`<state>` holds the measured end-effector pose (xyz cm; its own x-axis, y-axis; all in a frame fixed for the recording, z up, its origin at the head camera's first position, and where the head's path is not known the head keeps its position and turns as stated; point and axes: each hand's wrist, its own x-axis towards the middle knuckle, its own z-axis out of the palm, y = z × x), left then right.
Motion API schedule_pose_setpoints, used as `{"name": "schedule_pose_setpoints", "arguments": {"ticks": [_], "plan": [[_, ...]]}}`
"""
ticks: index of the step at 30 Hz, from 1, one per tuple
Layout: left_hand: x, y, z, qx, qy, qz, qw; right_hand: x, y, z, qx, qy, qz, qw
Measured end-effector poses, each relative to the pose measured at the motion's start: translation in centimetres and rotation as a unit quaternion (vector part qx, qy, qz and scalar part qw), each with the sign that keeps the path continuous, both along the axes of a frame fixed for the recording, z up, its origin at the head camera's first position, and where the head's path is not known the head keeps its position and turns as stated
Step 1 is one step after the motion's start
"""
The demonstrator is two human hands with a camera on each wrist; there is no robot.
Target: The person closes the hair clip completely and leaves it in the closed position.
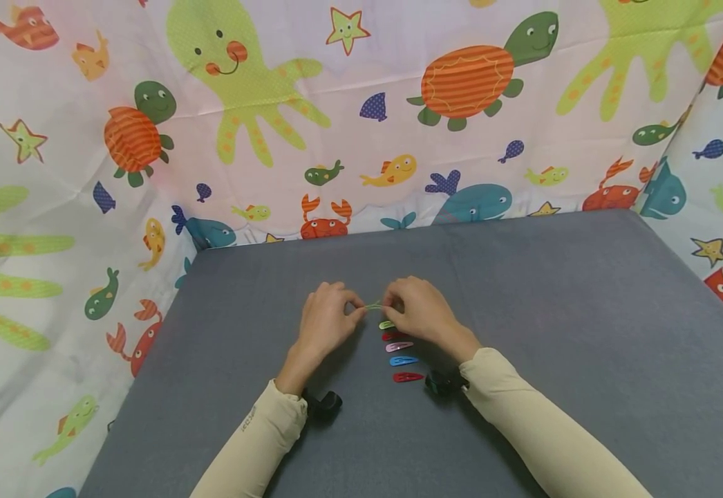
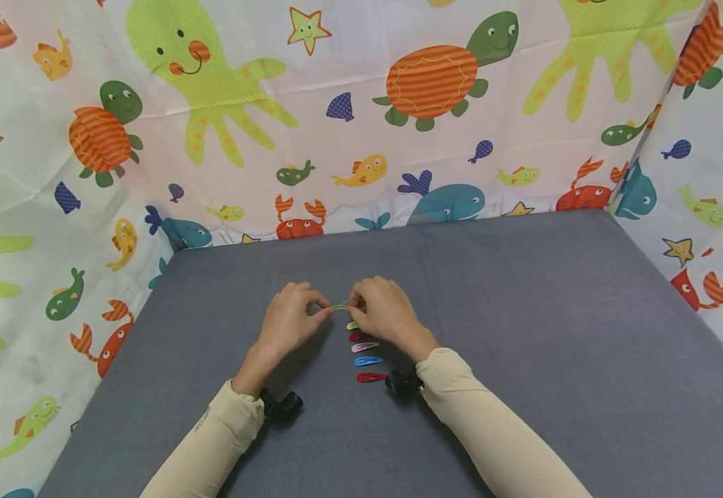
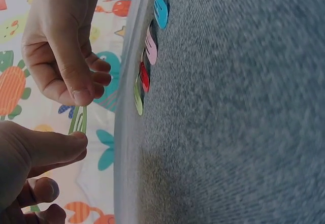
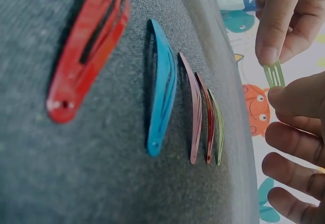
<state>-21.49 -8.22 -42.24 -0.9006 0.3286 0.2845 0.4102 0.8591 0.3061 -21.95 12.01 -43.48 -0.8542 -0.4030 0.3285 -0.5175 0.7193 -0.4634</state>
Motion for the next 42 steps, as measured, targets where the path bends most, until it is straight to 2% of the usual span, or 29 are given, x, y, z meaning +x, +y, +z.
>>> {"name": "schedule_pose_setpoints", "arguments": {"ticks": [6,13,16,25,35,42], "plan": [[0.2,0.3,0.1,0.005,-0.003,-0.015,0.9999,0.4,0.5,-0.2,-0.013,0.001,-0.015,1.000],[0.3,0.5,0.1,0.006,-0.002,-0.026,0.9997,0.7,0.9,-0.6,-0.040,-0.034,-0.033,0.998],[0.4,0.6,0.1,0.003,-0.002,-0.028,0.9996,0.8,1.1,-0.8,-0.055,-0.046,-0.023,0.997],[0.5,0.7,0.3,0.000,0.000,-0.048,0.9988,0.9,2.1,-1.3,-0.100,-0.053,0.042,0.993],[0.4,0.6,0.5,0.005,-0.015,-0.042,0.9990,0.7,2.3,-1.4,-0.143,-0.055,0.050,0.987],[0.4,0.6,0.6,0.017,-0.031,-0.057,0.9978,0.7,2.5,-1.0,-0.169,-0.071,0.053,0.982]]}}
